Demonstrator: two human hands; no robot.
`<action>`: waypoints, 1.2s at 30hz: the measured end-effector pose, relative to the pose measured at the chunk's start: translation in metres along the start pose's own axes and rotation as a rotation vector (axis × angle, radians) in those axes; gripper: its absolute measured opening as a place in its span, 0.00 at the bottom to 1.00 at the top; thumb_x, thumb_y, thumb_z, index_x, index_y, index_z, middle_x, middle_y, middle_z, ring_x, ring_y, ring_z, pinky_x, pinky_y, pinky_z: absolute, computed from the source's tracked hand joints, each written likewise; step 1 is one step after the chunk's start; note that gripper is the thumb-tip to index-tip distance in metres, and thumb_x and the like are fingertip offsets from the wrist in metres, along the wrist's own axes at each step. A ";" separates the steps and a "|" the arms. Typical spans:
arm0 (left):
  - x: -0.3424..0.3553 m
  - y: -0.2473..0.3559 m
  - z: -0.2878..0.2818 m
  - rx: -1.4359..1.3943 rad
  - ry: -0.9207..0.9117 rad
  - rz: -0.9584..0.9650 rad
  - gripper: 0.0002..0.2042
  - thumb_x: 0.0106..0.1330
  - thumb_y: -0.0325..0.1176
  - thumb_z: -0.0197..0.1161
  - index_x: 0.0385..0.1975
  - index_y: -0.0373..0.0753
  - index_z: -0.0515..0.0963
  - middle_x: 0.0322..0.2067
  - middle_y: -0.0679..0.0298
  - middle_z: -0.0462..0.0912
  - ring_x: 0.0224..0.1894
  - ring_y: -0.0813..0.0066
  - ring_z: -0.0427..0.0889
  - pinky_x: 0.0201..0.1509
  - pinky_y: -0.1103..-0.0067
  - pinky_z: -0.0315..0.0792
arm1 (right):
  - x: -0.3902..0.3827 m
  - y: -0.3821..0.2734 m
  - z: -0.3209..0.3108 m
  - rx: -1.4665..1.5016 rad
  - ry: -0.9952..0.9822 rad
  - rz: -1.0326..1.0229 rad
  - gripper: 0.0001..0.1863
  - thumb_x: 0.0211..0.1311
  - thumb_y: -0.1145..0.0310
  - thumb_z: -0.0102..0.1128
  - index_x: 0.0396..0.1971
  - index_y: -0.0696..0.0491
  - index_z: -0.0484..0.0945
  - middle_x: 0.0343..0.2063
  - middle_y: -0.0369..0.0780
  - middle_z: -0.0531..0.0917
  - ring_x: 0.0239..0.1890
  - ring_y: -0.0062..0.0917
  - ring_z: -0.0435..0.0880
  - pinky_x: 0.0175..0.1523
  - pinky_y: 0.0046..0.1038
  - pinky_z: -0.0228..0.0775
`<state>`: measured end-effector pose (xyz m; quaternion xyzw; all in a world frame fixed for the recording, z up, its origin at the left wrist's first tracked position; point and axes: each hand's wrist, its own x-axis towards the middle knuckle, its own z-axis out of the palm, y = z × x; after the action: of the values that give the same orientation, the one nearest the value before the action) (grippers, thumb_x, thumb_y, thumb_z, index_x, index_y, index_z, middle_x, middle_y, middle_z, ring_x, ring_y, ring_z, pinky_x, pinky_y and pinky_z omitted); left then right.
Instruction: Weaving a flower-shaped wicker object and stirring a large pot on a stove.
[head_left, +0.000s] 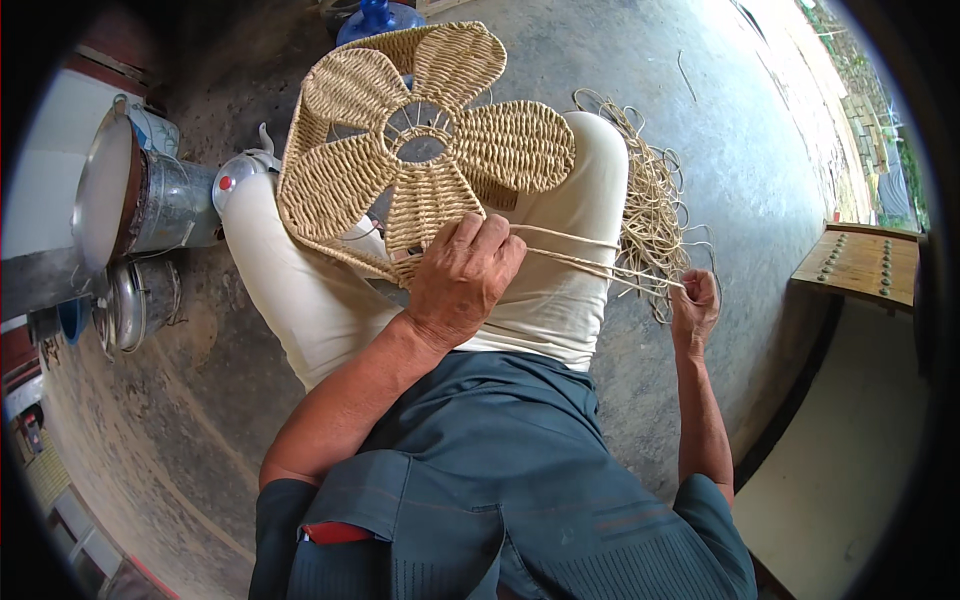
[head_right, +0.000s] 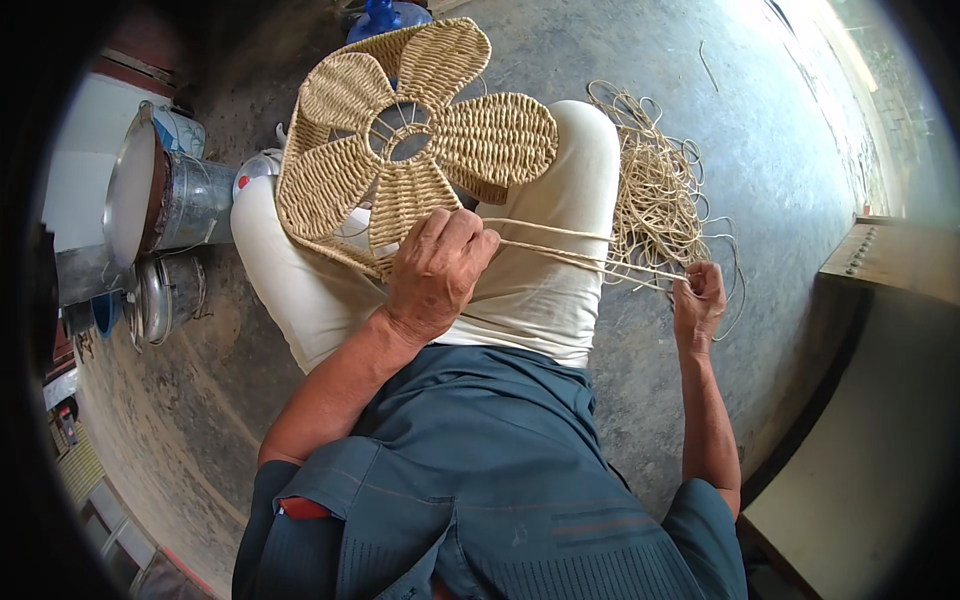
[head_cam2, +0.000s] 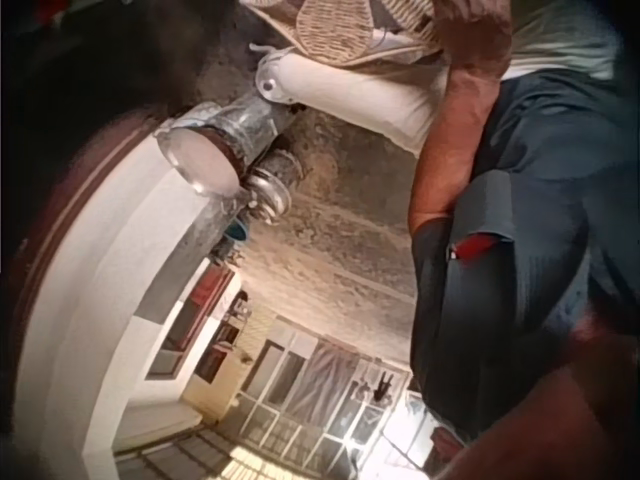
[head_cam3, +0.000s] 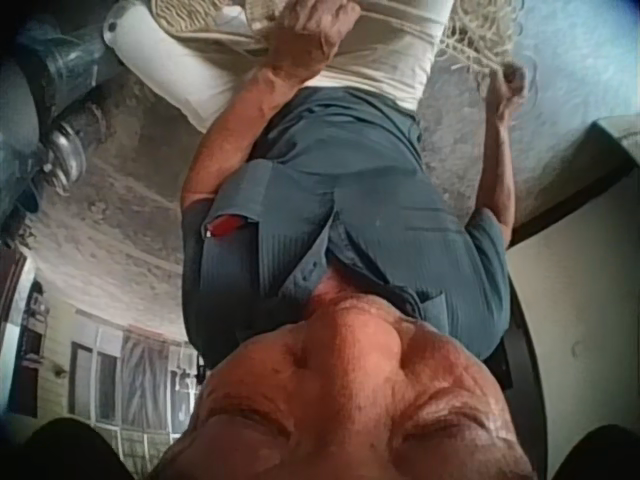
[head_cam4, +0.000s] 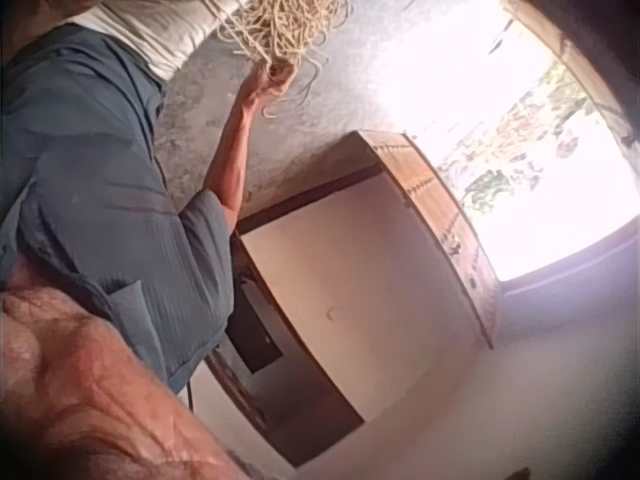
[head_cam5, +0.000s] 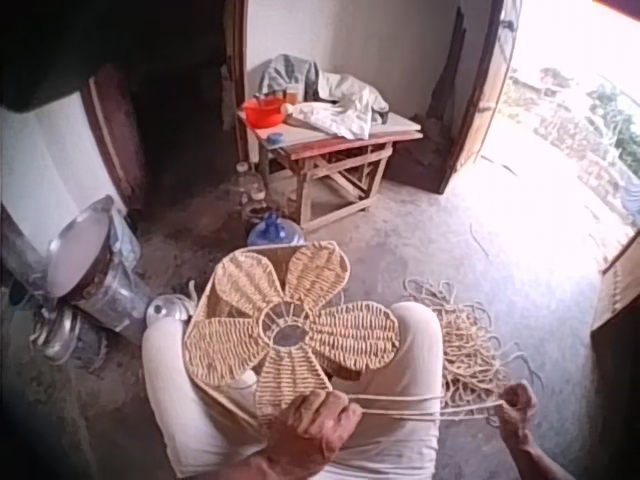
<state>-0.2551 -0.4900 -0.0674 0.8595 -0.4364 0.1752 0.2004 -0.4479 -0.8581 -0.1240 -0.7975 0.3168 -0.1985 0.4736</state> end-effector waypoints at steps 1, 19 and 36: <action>0.000 -0.001 -0.001 -0.019 0.001 0.002 0.03 0.65 0.27 0.66 0.33 0.43 0.78 0.34 0.67 0.74 0.39 0.70 0.76 0.47 0.72 0.76 | 0.003 0.011 -0.013 -0.072 0.058 0.011 0.09 0.62 0.80 0.67 0.39 0.53 0.77 0.27 0.26 0.74 0.28 0.08 0.69 0.33 0.16 0.61; -0.011 -0.003 -0.021 -0.184 0.066 -0.456 0.06 0.69 0.35 0.69 0.36 0.44 0.79 0.35 0.66 0.77 0.41 0.60 0.77 0.46 0.63 0.65 | 0.072 0.098 -0.254 -0.710 0.179 0.020 0.35 0.55 0.71 0.69 0.67 0.55 0.74 0.53 0.47 0.85 0.52 0.36 0.85 0.55 0.36 0.79; -0.019 -0.011 -0.027 -0.281 -0.041 -0.533 0.04 0.66 0.30 0.69 0.35 0.42 0.79 0.33 0.63 0.78 0.40 0.58 0.80 0.48 0.62 0.70 | -0.059 -0.168 0.218 0.632 -0.668 0.371 0.20 0.73 0.68 0.67 0.57 0.64 0.76 0.41 0.43 0.87 0.36 0.21 0.87 0.41 0.23 0.83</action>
<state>-0.2601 -0.4578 -0.0550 0.9109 -0.2194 0.0367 0.3475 -0.3025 -0.6214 -0.0801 -0.5652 0.2086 0.0692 0.7952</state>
